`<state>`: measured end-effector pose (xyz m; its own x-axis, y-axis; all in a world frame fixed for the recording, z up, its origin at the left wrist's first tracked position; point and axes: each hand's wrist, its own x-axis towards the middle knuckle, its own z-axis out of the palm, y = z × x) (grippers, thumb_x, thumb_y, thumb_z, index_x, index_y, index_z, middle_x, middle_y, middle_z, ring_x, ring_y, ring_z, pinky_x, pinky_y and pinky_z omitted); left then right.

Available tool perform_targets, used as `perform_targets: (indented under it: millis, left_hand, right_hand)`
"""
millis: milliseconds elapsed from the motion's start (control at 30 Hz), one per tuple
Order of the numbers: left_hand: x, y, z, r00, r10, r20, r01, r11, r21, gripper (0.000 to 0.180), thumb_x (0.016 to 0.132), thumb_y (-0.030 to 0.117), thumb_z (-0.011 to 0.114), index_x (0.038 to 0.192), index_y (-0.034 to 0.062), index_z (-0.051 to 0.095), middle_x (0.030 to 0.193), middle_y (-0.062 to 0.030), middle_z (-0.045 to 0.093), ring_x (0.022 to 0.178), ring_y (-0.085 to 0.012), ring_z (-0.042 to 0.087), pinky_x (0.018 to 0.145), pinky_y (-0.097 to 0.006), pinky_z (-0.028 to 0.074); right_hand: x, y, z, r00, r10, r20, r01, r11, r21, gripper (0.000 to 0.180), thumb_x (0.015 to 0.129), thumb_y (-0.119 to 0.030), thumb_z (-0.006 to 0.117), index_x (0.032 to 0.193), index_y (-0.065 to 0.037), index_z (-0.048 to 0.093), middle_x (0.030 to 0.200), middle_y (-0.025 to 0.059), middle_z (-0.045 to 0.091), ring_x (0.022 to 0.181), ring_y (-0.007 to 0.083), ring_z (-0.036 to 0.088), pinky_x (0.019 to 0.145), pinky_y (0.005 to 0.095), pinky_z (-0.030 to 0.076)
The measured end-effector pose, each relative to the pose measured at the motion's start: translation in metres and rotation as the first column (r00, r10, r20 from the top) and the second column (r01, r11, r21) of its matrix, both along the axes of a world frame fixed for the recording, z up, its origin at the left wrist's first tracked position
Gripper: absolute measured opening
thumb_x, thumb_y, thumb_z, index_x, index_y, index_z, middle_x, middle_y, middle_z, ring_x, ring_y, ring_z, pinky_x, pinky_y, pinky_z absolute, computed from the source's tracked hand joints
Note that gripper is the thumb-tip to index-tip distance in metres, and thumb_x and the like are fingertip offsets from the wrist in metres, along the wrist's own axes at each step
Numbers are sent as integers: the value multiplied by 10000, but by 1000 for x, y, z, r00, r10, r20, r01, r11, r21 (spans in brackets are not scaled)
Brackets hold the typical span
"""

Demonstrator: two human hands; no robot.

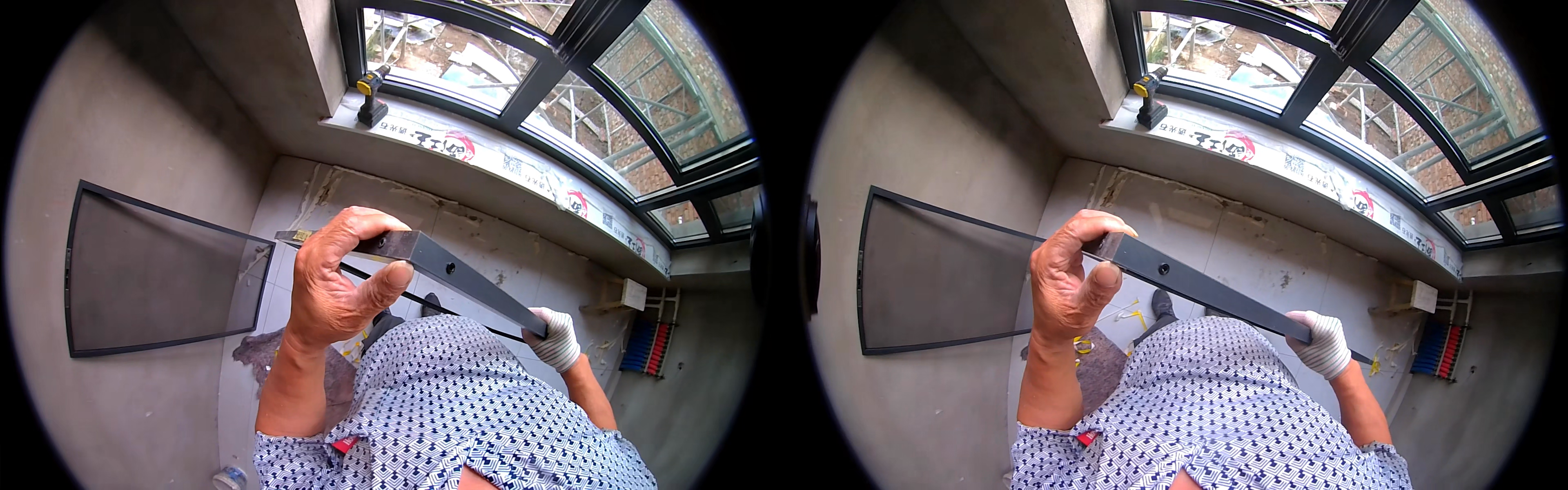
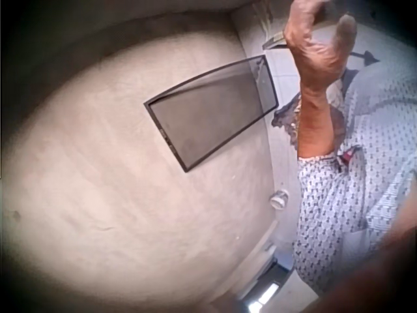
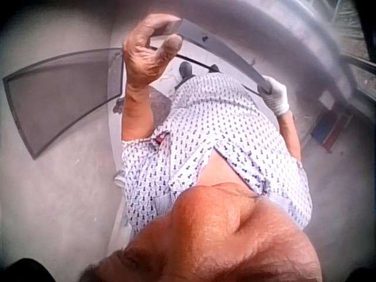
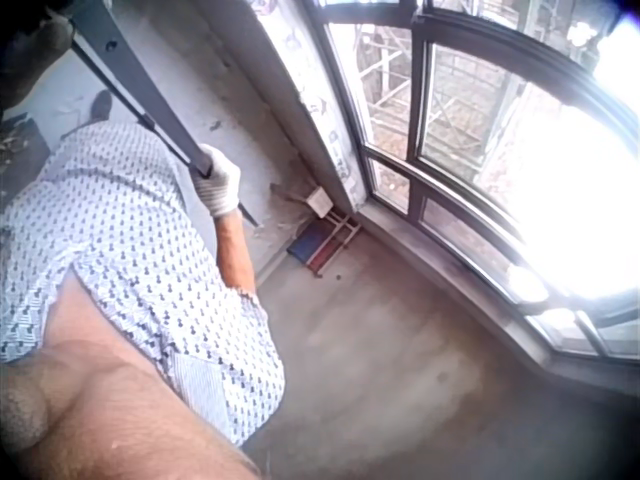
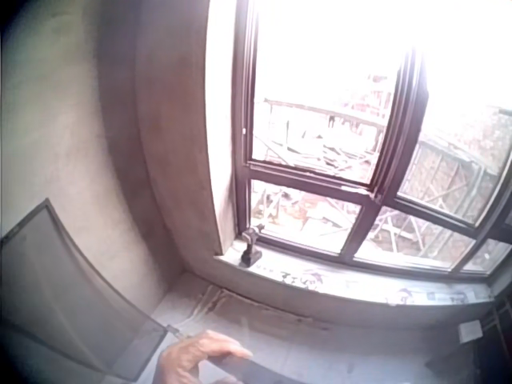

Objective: The person removes yellow protective film from the edges of a window screen frame. They peel the film off by hand, working along the perimeter of the frame to expose the grey surface underneath.

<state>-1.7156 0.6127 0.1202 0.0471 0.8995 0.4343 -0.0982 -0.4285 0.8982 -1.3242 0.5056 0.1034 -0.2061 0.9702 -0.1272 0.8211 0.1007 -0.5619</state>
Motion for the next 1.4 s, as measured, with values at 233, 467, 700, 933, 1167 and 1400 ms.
perform_targets:
  millis: [233, 467, 700, 933, 1167, 1400]
  left_hand:
    - [-1, -3, -4, 1000, -11, 17, 11, 999, -41, 458, 862, 424, 846, 1058, 32, 715, 957, -59, 680, 925, -185, 638, 850, -315, 506]
    - [0, -3, -4, 999, 20, -27, -21, 999, -28, 352, 859, 325, 790, 1044, 37, 707, 956, -64, 668, 931, -192, 625, 872, -325, 499]
    - [3, -3, -11, 999, 30, -9, -31, 998, -51, 264, 837, 211, 696, 1031, 33, 709, 964, -66, 661, 930, -188, 625, 911, -339, 494]
    - [12, -5, -25, 986, 27, 164, -10, 995, -103, 388, 853, 160, 715, 1194, -11, 645, 1080, -97, 661, 1042, -209, 630, 1140, -402, 358]
    - [20, -26, -23, 840, 524, -139, -477, 836, 273, 357, 851, 152, 793, 1102, 19, 576, 1189, -170, 548, 1066, -241, 554, 961, -379, 455]
    - [27, -36, -16, 947, 321, -4, -320, 945, -59, 118, 981, 79, 674, 1011, -21, 618, 957, -58, 630, 816, -91, 537, 755, -243, 457]
  right_hand:
    - [4, -3, -7, 1000, 5, -19, -5, 1000, 22, 322, 781, -21, 771, 1094, -73, 712, 895, 144, 738, 769, 288, 733, 717, 333, 580]
    - [4, -6, -10, 999, -1, -38, 1, 1000, -4, 311, 792, -19, 767, 1091, -79, 713, 897, 140, 739, 772, 289, 733, 722, 332, 579]
    - [2, -7, -14, 999, 5, -35, -5, 1000, 13, 295, 803, -20, 767, 1087, -78, 714, 888, 137, 736, 756, 284, 725, 715, 325, 575]
    - [4, -7, -16, 999, -32, -36, 32, 999, -8, 283, 809, -15, 760, 1082, -69, 714, 886, 138, 730, 756, 276, 723, 719, 330, 574]
    - [1, -7, -27, 998, -55, -31, 55, 998, 10, 287, 813, -24, 765, 1092, -64, 707, 904, 135, 730, 770, 279, 722, 730, 333, 576]
    - [3, -6, -34, 998, -56, -33, 57, 998, 27, 310, 799, -19, 772, 1097, -70, 704, 925, 139, 735, 793, 295, 727, 739, 338, 579]
